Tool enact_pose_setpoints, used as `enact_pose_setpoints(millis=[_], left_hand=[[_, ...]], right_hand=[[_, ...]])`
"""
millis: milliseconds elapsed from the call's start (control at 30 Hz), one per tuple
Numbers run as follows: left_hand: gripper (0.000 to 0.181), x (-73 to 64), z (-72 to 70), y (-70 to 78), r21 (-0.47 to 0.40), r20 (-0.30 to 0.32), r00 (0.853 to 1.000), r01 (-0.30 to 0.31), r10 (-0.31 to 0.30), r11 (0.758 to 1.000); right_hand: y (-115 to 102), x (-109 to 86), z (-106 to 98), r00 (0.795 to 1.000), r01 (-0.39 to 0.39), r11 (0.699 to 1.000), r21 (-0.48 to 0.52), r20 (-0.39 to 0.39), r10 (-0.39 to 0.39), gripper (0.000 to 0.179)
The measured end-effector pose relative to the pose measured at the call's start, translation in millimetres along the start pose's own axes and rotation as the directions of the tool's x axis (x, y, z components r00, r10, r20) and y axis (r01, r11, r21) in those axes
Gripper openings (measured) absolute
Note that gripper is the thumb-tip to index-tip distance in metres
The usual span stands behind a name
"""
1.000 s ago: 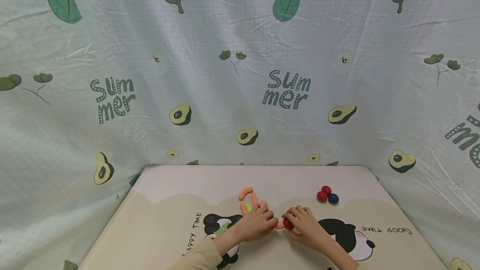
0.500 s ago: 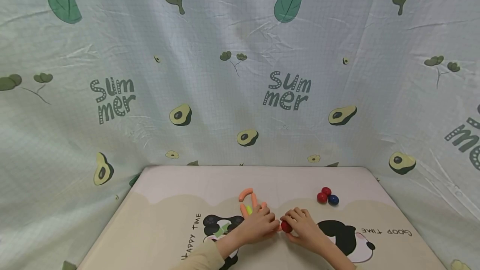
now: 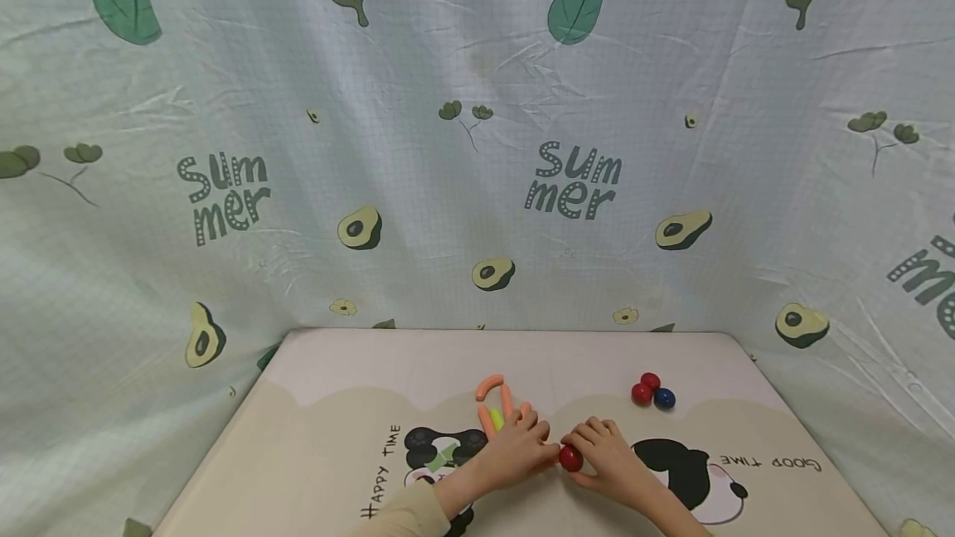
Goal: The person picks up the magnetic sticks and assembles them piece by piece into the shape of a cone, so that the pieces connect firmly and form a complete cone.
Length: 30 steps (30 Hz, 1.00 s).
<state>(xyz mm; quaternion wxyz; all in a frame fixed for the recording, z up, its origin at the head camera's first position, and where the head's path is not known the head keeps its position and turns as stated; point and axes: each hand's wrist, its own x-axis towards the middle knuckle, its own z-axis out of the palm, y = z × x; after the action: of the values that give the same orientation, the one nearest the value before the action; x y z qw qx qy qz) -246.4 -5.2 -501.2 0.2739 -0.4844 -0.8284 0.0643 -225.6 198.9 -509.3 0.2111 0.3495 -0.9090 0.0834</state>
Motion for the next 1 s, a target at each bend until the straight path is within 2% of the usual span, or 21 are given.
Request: enact_pose_setpoints(millis=[133, 333, 767, 1000], left_hand=[[0.011, -0.7, 0.3, 0.4, 0.006, -0.004, 1.0, -0.001, 0.001, 1.0], [0.009, -1.3, 0.3, 0.0, -0.032, 0.009, 1.0, -0.001, 0.001, 1.0], [0.009, -2.5, 3.2, -2.4, -0.039, 0.049, 0.999, -0.019, 0.021, 0.999], [0.01, -2.7, 1.3, -3.0, -0.063, 0.091, 0.995, -0.04, 0.046, 0.997]], right_hand=[[1, -2.3, 0, 0.999, 0.014, 1.0, 0.024, -0.036, -0.013, 0.04], [3, -5.0, -2, 0.998, 0.036, 0.998, 0.047, -0.061, -0.033, 0.037], [12, -12.7, -4, 1.0, -0.026, 0.998, 0.06, 0.002, 0.026, 0.023], [22, -18.0, 1, 0.997, -0.048, 0.998, 0.035, -0.056, 0.05, 0.021]])
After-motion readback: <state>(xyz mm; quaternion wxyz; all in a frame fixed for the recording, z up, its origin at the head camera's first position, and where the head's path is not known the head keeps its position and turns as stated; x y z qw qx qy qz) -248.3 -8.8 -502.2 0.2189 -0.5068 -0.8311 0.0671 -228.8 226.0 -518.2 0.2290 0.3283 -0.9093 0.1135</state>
